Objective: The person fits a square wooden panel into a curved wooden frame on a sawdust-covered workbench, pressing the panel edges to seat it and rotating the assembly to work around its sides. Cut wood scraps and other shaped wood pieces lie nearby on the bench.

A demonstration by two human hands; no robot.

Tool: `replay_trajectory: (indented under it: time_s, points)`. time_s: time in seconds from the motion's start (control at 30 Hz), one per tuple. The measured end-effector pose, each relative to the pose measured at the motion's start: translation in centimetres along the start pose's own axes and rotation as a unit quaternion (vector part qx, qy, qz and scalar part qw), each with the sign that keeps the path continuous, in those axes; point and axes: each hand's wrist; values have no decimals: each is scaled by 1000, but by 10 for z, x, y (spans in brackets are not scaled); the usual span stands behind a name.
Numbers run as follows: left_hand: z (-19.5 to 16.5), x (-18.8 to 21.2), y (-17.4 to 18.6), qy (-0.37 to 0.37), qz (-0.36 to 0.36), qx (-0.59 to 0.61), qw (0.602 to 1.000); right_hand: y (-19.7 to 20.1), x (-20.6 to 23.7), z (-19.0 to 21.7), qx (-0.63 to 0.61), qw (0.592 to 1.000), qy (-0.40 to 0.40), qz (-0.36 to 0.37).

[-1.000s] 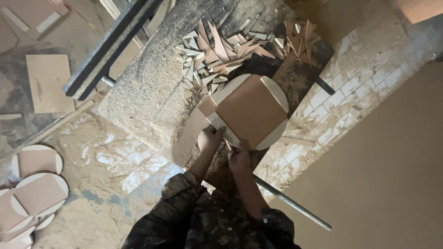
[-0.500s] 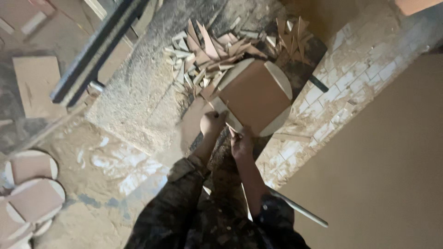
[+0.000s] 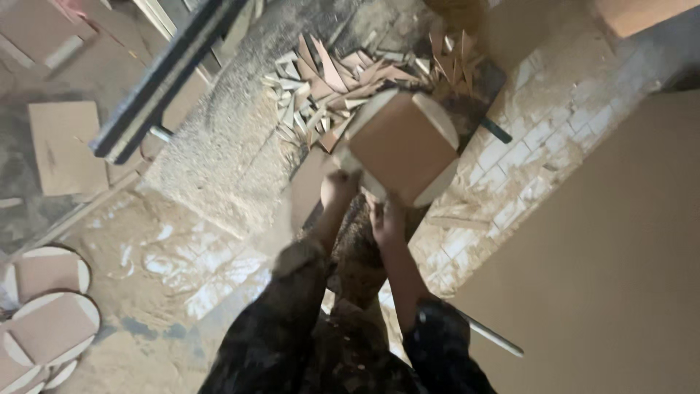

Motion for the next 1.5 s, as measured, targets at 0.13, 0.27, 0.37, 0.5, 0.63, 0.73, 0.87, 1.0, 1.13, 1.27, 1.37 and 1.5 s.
replay_trajectory:
  time_s: [0.13,0.27,0.37,0.5,0.63,0.73,0.87,1.0,1.13,1.27,1.37,1.5]
  points:
    - [43,56,11,56,26,93,994,34,47,-16,-17,982,-61,-179]
    - [54,62,19,103,38,51,993,66,59,1,121,991,17,-49]
    - [51,48,18,92,29,52,994,76,47,13,32,992,12,-122]
    - [57,43,17,86,30,22,996,79,47,12,52,989,-13,-140]
    - [65,50,19,73,18,31,997,80,57,4,145,972,-45,-182]
    - [64,50,22,78,16,59,995,79,59,3,130,972,-49,-187]
    - [60,41,24,85,24,41,995,75,55,4,90,980,-51,-170]
    - [58,34,26,91,19,46,995,70,56,2,63,977,-61,-193]
    - [62,35,30,79,12,-5,997,68,62,-2,76,974,-88,-195]
    - [64,40,33,106,30,16,994,67,65,-4,86,970,-103,-203]
    - [61,35,34,107,23,1,994,67,62,-5,89,973,-97,-190]
    - [56,26,33,89,-4,-12,996,64,60,-9,61,976,-93,-189]
Point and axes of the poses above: each hand's wrist, its own x-axis away from the middle knuckle, its own y-axis out of the back of the hand, z = x × y, and after that the axes turned 15 degrees about z, right-handed
